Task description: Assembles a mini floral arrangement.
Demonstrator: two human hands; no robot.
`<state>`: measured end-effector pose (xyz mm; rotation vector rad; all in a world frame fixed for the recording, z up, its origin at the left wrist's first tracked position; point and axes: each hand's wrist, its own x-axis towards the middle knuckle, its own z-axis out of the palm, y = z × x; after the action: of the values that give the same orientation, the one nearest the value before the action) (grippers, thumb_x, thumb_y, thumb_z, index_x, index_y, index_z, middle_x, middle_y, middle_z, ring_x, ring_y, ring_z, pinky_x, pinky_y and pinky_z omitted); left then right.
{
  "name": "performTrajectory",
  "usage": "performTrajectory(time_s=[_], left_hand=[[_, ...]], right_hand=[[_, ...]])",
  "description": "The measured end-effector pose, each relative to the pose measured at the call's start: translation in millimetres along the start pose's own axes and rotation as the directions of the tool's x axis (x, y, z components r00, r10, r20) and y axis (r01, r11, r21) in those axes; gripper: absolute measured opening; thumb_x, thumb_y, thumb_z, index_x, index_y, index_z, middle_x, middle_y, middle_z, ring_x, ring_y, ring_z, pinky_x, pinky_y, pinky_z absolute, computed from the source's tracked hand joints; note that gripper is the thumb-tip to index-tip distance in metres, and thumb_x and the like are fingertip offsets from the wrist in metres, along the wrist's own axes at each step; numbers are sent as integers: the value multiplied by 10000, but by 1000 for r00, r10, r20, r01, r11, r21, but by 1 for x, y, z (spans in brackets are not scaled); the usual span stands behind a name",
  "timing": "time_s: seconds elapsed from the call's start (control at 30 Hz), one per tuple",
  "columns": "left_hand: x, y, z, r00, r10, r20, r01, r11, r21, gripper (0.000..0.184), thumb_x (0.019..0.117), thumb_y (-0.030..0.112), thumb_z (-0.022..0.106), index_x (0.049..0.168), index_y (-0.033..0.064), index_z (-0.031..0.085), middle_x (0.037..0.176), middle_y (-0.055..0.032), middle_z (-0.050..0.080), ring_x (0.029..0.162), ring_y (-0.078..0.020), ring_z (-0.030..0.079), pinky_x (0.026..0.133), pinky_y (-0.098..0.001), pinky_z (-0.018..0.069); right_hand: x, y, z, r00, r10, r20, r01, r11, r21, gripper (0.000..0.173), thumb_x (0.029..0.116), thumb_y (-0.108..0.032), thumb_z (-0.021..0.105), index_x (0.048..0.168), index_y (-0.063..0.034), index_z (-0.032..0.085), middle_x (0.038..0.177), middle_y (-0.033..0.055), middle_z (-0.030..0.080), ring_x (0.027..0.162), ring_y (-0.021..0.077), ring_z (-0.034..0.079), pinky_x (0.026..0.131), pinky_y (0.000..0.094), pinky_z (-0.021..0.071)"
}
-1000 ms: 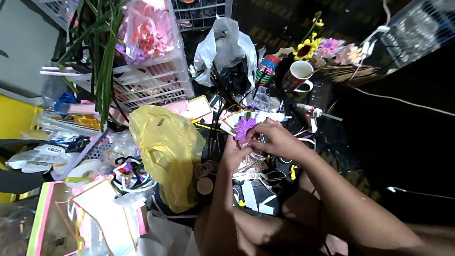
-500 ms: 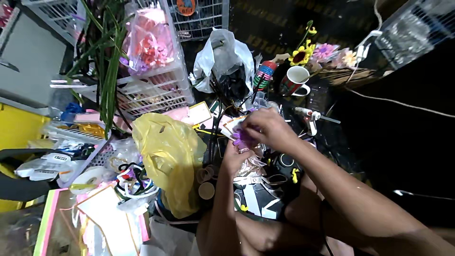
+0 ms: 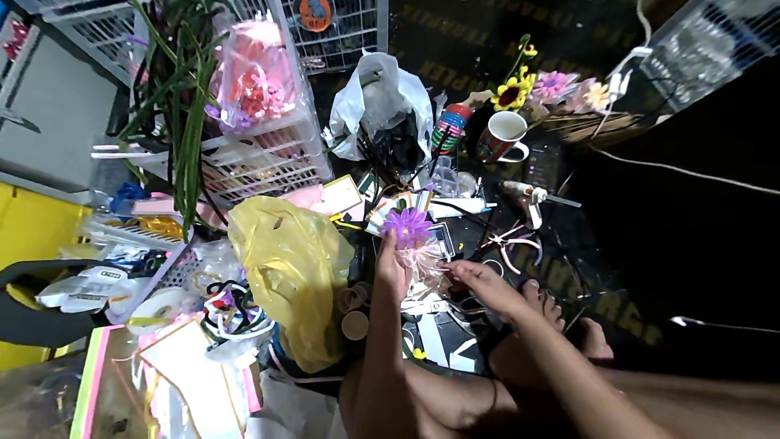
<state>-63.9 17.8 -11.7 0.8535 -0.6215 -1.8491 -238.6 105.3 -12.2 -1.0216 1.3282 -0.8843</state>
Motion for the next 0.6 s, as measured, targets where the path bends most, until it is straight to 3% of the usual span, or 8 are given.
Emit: performTrajectory(time_s=[0.07,0.1,0.2,0.27,0.33,0.5,0.6], left_hand=[[-2,2,0,1000,24,9,-25,999,30,415,1109,346,291,1403,115,471,1208,-29,655,1104,-97,633,959,-305,535],[-3,1,-1,999,35,-14,-34,998,50,361,1096,257,345,1384,84,476,1168,-45,659,1063,-103,643,931,-306,545],[-1,-1,-3,999,35,-36,-32,995,92,345,992,8,494,1335,44,492,1075,-63,686,969,-123,674,877,-314,569],[1,-4,-3,999,23,-36,-20,995,94,306,993,5,511,1295,53,518,1037,-58,691,934,-126,677,855,-318,571],[3,-6,-3,1000,15,-24,-13,996,94,284,1019,45,494,1301,52,520,1025,-56,688,919,-123,677,850,-314,572],[4,-8,-4,997,37,64,-49,977,209,309,1025,69,510,1332,35,507,1105,-61,681,1001,-119,664,913,-317,555],[6,-4,-1,997,62,36,-71,924,375,469,899,-27,685,1330,-21,499,1088,-105,694,991,-135,681,908,-324,571]], right_hand=[[2,6,8,998,-30,53,26,997,72,560,1028,-474,516,1319,1,574,1129,-21,673,983,11,647,887,232,554],[5,5,11,998,-28,47,23,994,106,581,1023,-494,513,1336,-7,562,1122,-27,671,969,13,647,868,231,556],[17,-8,14,998,56,25,-61,965,253,460,1077,-401,418,1287,-24,579,1106,13,686,940,67,668,815,259,575],[24,-18,14,988,139,62,-151,924,351,366,1093,-307,414,1250,-33,599,1068,40,702,887,95,682,748,266,581],[29,-29,17,977,201,68,-211,879,429,277,1093,-222,454,1203,-33,623,993,54,722,866,120,708,769,295,608],[43,-28,29,979,187,-83,-124,865,486,118,1025,-63,577,1068,12,657,868,72,722,774,130,706,755,304,610],[47,-29,30,971,168,-168,-75,888,454,140,1024,-78,589,1096,17,662,879,79,721,775,143,704,745,319,611]])
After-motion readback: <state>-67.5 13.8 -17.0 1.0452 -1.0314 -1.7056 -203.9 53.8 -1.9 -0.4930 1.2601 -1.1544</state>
